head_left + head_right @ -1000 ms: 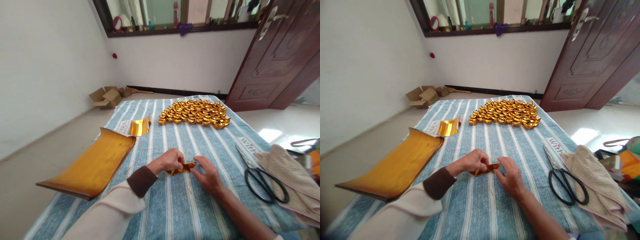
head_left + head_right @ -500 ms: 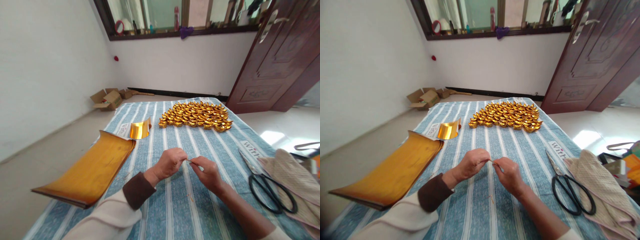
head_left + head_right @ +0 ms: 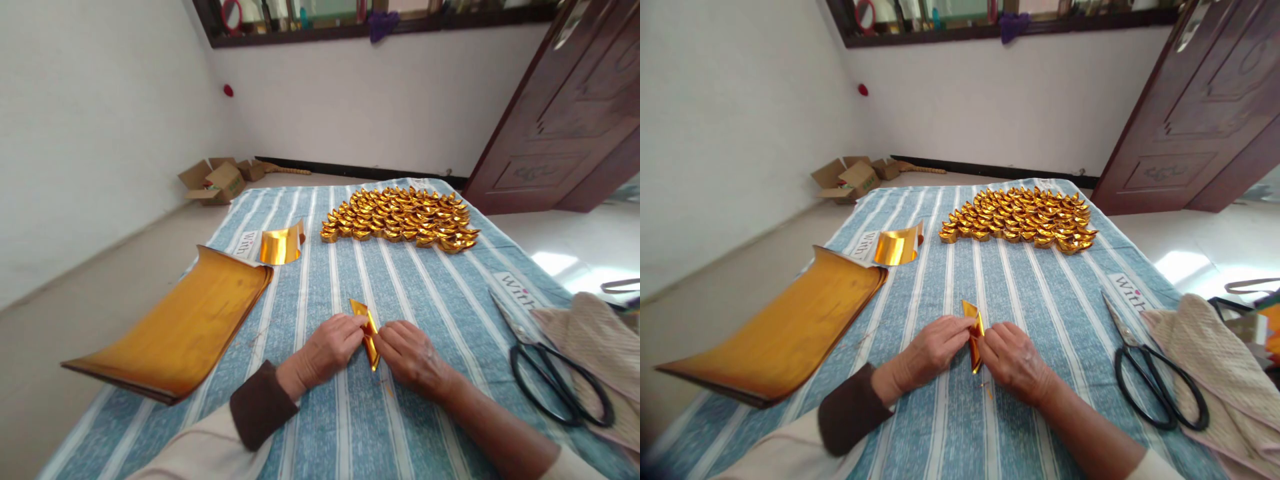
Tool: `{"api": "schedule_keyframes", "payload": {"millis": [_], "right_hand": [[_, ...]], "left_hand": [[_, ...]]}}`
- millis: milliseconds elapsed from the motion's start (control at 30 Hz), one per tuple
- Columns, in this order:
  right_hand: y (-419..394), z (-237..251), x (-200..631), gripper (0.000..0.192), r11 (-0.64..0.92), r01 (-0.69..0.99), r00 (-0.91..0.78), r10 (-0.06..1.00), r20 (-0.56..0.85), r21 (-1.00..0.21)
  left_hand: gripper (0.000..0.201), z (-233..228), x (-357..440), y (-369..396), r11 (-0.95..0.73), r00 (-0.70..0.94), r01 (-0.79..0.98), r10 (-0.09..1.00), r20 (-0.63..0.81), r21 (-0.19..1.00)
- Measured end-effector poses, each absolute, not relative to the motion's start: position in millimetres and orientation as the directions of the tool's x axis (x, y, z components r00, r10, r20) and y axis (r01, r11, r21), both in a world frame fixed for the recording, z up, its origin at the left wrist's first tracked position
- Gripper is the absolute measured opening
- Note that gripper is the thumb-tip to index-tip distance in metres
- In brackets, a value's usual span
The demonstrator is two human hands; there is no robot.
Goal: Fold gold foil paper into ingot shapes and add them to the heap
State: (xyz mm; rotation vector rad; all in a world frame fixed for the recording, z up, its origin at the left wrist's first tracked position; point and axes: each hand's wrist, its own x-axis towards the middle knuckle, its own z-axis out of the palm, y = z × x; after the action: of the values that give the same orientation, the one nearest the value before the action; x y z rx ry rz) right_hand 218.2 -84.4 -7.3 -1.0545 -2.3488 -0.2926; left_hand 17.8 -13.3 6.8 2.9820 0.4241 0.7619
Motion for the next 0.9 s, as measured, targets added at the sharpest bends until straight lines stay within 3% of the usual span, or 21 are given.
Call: {"api": "schedule_keyframes", "payload": {"millis": [333,900], "right_hand": [[-83,-6,228,0.027,0.689,0.697,-0.548,0.691,0.471,-0.199],[-80,-13,234,0.019,0.613,0.701,-0.431,0.771,0.468,-0.363]], "left_hand": [[0.023,3,15,-18,-0.917,0.835,0.262,0.372,0.406,0.3],[0.017,5,15,-24,-0.868,0.843,0.307,0.438,0.313,0.39]]}}
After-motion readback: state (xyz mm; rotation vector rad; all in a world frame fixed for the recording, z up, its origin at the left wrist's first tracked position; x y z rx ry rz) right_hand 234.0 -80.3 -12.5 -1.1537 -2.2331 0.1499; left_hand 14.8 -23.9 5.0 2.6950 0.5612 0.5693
